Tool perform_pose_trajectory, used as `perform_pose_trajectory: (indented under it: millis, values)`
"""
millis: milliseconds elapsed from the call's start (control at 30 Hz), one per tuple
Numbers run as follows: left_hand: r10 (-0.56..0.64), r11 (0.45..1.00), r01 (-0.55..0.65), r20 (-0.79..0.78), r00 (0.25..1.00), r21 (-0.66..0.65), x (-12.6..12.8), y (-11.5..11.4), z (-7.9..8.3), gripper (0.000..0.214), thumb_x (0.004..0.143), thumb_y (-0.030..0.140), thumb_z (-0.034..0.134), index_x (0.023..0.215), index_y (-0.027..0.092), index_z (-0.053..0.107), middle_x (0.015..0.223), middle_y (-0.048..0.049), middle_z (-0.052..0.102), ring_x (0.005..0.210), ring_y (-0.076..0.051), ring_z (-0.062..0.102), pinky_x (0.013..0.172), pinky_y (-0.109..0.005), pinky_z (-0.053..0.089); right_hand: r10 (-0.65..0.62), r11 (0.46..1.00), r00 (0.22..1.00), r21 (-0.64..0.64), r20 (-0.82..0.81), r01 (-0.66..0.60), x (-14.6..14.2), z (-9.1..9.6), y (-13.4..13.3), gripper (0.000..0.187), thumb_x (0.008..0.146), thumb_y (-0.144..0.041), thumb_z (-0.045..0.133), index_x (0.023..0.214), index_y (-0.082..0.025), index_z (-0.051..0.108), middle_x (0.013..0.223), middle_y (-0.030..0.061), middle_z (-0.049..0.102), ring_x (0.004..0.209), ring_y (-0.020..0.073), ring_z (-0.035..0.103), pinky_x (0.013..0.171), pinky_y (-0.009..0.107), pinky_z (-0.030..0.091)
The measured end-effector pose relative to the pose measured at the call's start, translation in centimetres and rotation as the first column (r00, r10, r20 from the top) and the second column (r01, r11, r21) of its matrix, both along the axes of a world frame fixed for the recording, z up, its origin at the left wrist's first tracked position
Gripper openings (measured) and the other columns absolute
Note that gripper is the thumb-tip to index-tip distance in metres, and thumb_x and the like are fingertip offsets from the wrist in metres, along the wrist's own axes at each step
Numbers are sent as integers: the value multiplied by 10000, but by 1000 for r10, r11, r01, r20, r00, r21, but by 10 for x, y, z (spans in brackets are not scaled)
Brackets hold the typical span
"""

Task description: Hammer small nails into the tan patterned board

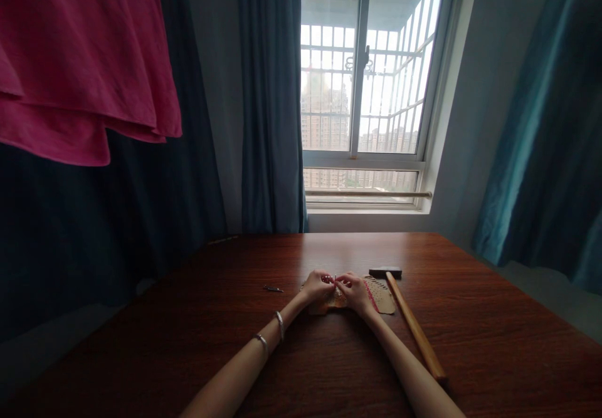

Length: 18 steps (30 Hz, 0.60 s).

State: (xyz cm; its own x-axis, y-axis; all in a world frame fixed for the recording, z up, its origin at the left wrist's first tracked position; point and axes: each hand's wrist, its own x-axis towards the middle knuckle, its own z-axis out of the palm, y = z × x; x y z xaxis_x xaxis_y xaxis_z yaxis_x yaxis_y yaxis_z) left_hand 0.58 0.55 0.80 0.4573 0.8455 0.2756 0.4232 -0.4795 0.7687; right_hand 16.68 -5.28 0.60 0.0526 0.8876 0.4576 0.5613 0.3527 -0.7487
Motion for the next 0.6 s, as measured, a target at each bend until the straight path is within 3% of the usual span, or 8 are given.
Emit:
perform_pose_trajectory:
  millis: [600]
  values:
    - [22,998,-20,33,999,-56,-1,-2,-2,300,661,371,616,715,91,710,656,-30,665,600,-138,554,547,-207,373,1,1000,1000,4,-10,-1,-2,8,-7,208,779,-338,593,789,-200,748,803,50,709,681,162,649,655,249,499]
